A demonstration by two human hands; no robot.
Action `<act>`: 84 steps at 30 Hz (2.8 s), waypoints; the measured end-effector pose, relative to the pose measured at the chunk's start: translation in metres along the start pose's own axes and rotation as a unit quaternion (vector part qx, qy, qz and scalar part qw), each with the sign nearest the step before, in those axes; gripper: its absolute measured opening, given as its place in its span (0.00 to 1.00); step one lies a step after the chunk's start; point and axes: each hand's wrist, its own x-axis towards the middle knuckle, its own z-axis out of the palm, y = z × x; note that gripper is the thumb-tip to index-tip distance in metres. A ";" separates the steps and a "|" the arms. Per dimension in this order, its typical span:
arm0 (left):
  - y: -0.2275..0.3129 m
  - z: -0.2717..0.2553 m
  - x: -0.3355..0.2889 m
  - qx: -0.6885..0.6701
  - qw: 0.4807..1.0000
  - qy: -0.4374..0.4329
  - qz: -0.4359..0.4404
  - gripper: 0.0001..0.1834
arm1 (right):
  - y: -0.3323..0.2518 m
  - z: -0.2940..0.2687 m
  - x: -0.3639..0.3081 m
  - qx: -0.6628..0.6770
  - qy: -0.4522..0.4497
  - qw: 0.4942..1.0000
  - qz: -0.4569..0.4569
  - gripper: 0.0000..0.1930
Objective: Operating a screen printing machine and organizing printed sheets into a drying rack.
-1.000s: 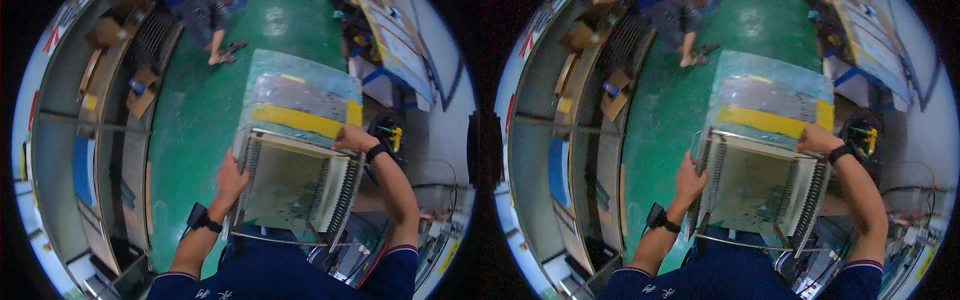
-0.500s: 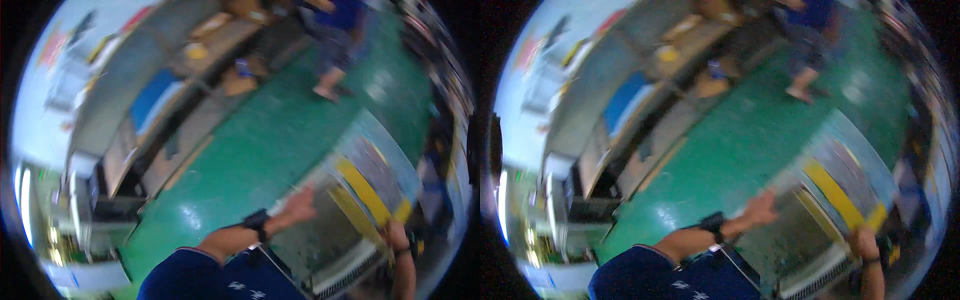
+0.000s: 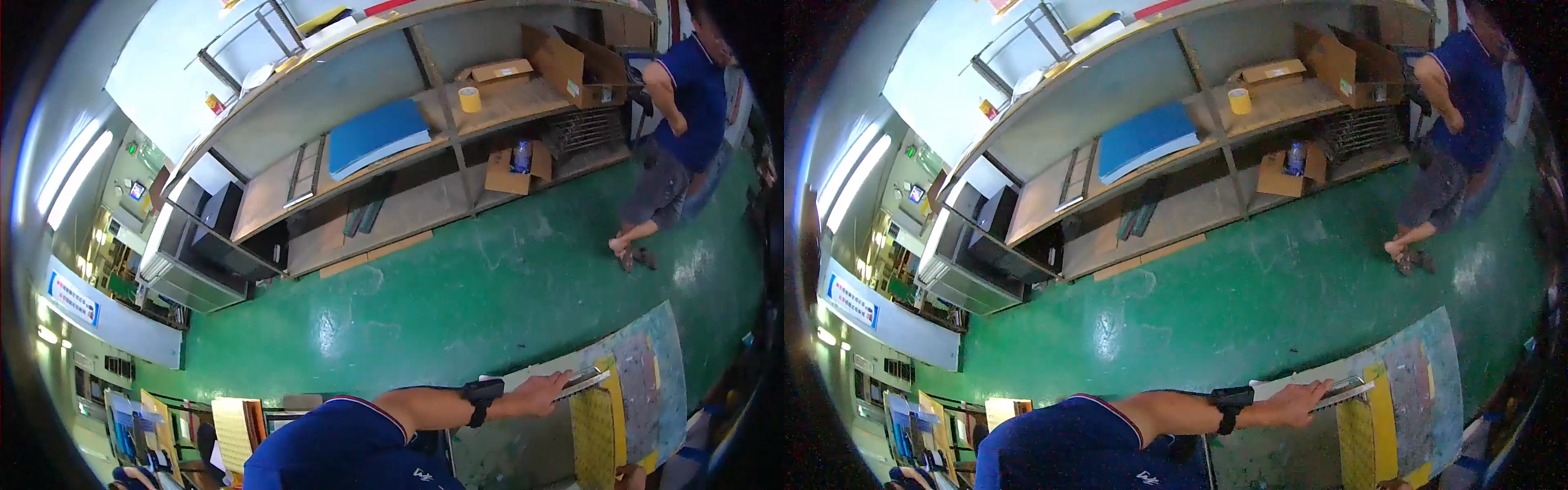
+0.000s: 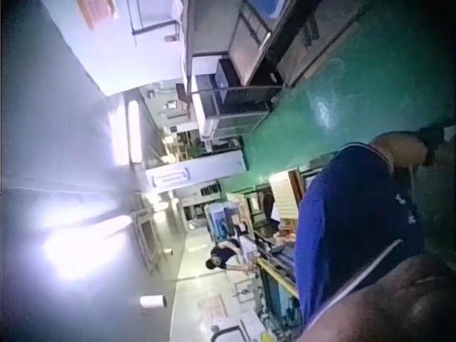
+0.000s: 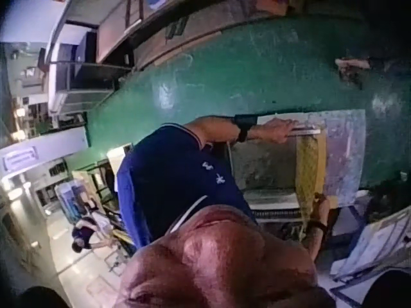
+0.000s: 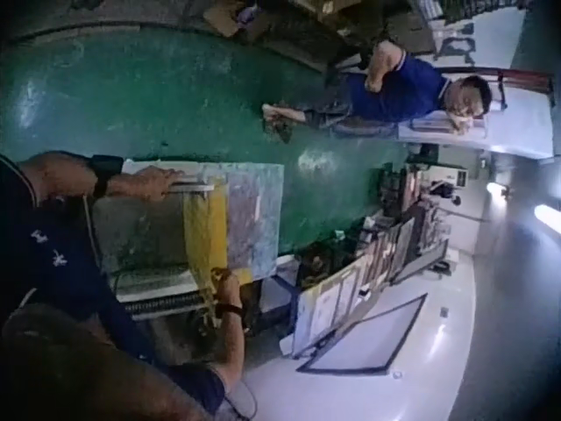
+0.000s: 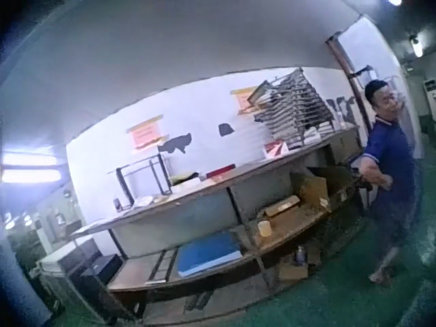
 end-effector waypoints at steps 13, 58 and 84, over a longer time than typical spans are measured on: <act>0.014 -0.016 0.001 0.046 0.999 -0.013 -0.002 0.42 | -0.008 0.004 0.007 -0.269 0.059 0.944 -0.181 0.11; 0.065 0.013 0.048 0.010 0.965 0.076 0.251 0.39 | -0.018 0.184 -0.116 0.252 0.553 0.772 0.187 0.32; 0.019 0.009 0.053 -0.143 0.958 -0.063 0.242 0.43 | -0.035 0.201 -0.091 0.315 0.618 0.712 0.109 0.36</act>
